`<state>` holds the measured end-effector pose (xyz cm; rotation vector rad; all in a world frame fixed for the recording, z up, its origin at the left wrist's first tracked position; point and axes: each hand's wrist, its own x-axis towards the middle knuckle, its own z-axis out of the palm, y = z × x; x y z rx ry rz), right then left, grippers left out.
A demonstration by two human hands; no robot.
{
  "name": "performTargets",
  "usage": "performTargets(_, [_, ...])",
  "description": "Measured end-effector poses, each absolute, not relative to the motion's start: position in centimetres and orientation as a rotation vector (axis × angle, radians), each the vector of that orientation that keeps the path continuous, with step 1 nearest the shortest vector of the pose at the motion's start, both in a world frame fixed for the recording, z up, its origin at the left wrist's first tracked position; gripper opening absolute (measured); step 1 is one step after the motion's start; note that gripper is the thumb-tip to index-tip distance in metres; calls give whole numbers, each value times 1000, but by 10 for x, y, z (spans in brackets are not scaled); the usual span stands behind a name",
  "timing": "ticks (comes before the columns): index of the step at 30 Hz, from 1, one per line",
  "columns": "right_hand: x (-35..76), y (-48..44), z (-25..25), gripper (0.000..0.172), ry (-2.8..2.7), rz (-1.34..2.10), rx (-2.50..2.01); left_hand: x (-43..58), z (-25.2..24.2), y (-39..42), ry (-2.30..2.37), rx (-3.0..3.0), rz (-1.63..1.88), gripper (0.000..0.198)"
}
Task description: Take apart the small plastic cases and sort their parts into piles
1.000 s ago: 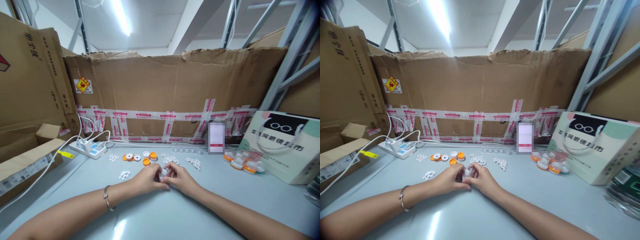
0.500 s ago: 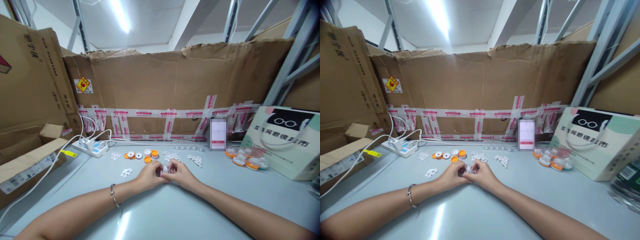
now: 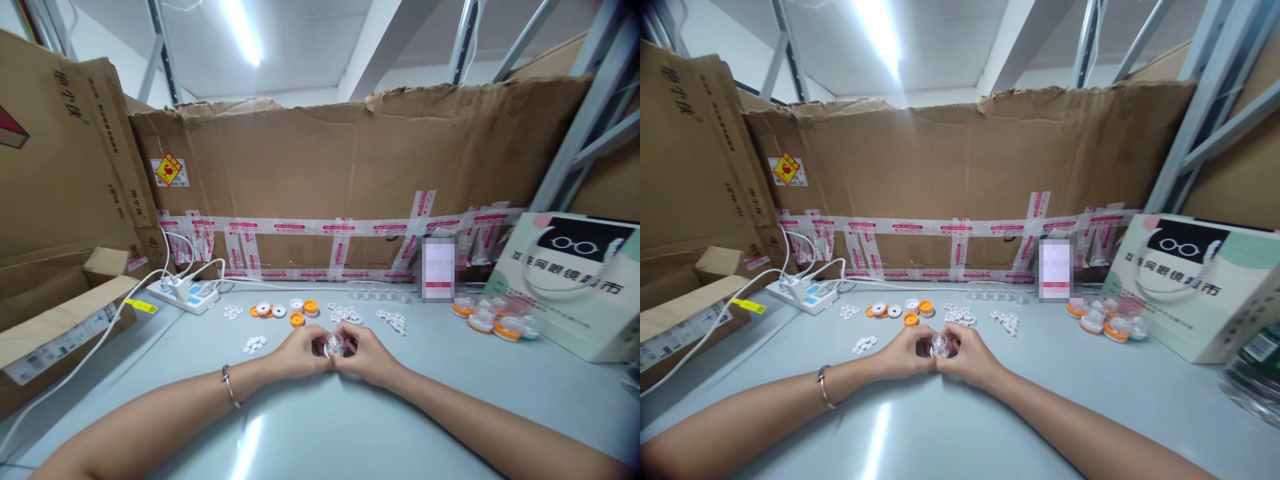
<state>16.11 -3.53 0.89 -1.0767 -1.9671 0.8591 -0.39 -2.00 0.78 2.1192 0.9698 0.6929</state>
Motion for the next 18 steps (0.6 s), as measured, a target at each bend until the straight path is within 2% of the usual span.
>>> performTargets(2, [161, -35, 8, 15, -2000, 839, -1057, -4, 7, -20, 989, 2133, 704, 14])
performTargets(7, [160, -32, 4, 31, -1943, 813, -1171, -5, 7, -21, 1028, 2167, 699, 20])
performTargets(11, [160, -34, 7, 23, -1923, 715, -1216, -5, 8, -21, 1046, 2147, 715, 20])
performTargets(15, [162, -39, 12, 9, -2029, 724, -1051, -5, 4, -19, 1030, 2123, 739, 18])
performTargets(18, [162, -38, 11, 17, -2079, 735, -961, -6, -1, -16, 1019, 2077, 786, 17])
